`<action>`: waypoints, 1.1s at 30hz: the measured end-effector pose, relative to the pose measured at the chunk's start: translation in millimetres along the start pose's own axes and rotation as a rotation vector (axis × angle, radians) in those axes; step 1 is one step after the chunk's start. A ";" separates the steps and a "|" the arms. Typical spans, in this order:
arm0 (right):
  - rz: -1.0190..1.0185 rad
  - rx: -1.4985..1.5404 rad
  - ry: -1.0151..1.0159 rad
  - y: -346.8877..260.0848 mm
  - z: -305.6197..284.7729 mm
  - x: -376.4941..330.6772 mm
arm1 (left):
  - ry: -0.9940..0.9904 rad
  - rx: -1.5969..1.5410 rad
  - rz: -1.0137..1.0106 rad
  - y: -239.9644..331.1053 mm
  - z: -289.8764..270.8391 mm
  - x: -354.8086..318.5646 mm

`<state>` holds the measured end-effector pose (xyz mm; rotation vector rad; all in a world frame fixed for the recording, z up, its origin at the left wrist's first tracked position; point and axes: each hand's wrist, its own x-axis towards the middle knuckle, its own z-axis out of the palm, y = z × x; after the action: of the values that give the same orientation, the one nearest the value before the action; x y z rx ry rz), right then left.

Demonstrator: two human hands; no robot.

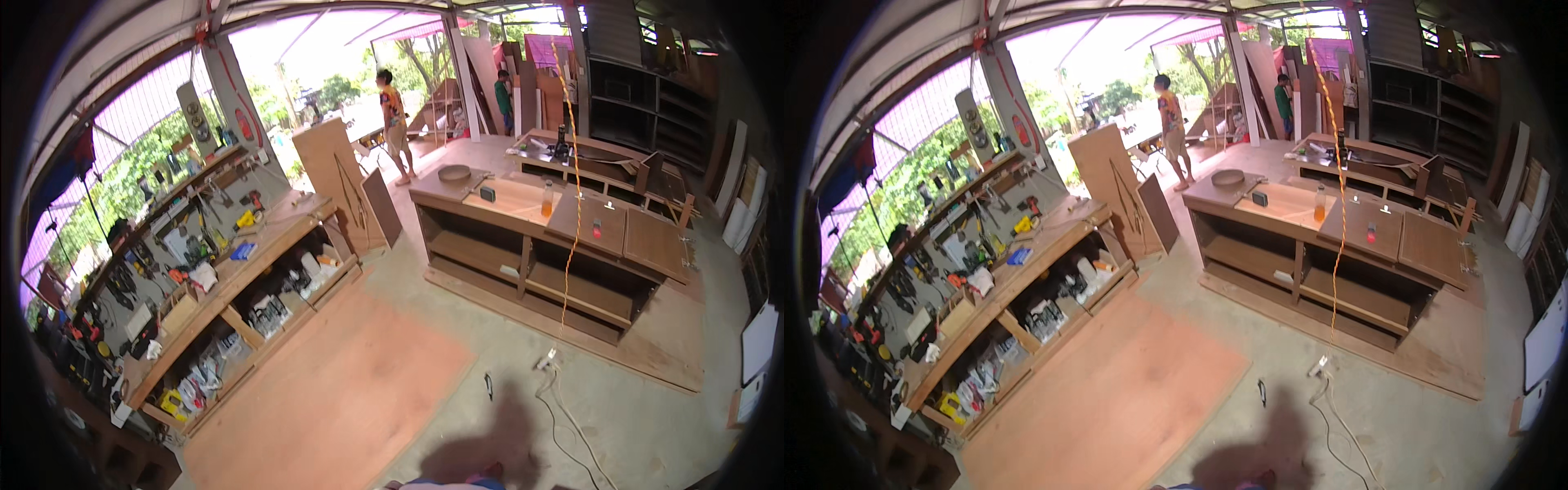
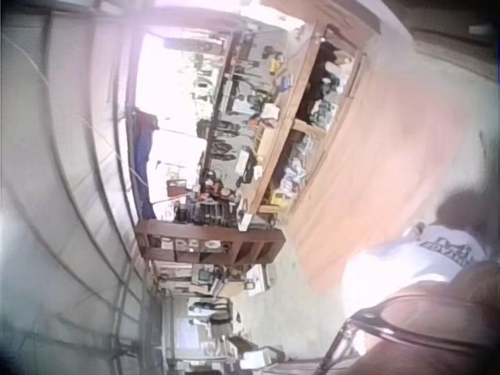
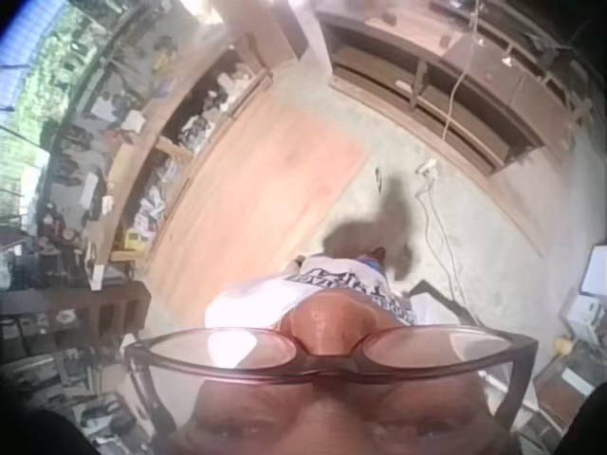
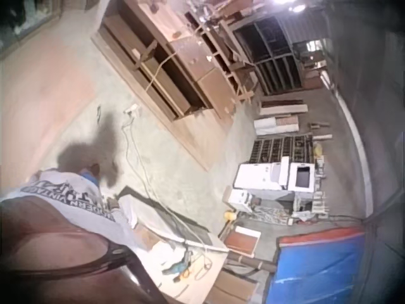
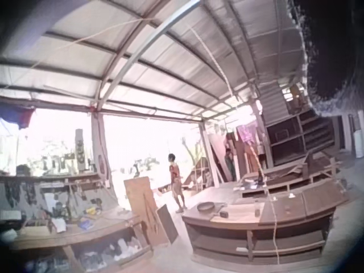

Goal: The person applies adhesive from a bottle to a wooden strip and a board, then joins the pieces together and secures the edge by tapping it with a hammer and a wooden block.

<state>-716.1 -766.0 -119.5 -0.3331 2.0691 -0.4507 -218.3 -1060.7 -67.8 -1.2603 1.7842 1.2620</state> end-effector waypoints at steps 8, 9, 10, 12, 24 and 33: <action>-0.711 -0.884 0.340 -30.5 -104.4 194.6 | 0.271 -0.556 0.141 140.6 -66.5 -33.9; -0.815 -1.005 0.539 -51.2 -117.1 218.0 | 0.275 -0.601 0.176 155.1 -73.8 -33.9; -0.795 -0.974 0.508 -72.6 -133.9 240.9 | 0.276 -0.631 0.211 165.4 -82.2 -37.2; -0.662 -0.240 0.279 -141.8 -122.5 245.9 | 0.296 -0.760 0.201 166.2 -68.4 -71.2; -0.064 0.086 -0.282 -305.3 -96.3 210.9 | -0.073 -0.928 0.288 229.8 -191.1 -0.2; -0.465 -0.215 -0.245 -334.9 -72.9 281.8 | 0.378 -0.251 0.092 304.3 -247.5 127.7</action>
<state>-902.9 -1167.3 -150.7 -0.9615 1.7959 -0.4361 -537.1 -1307.9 18.3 -1.6645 2.0084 1.4045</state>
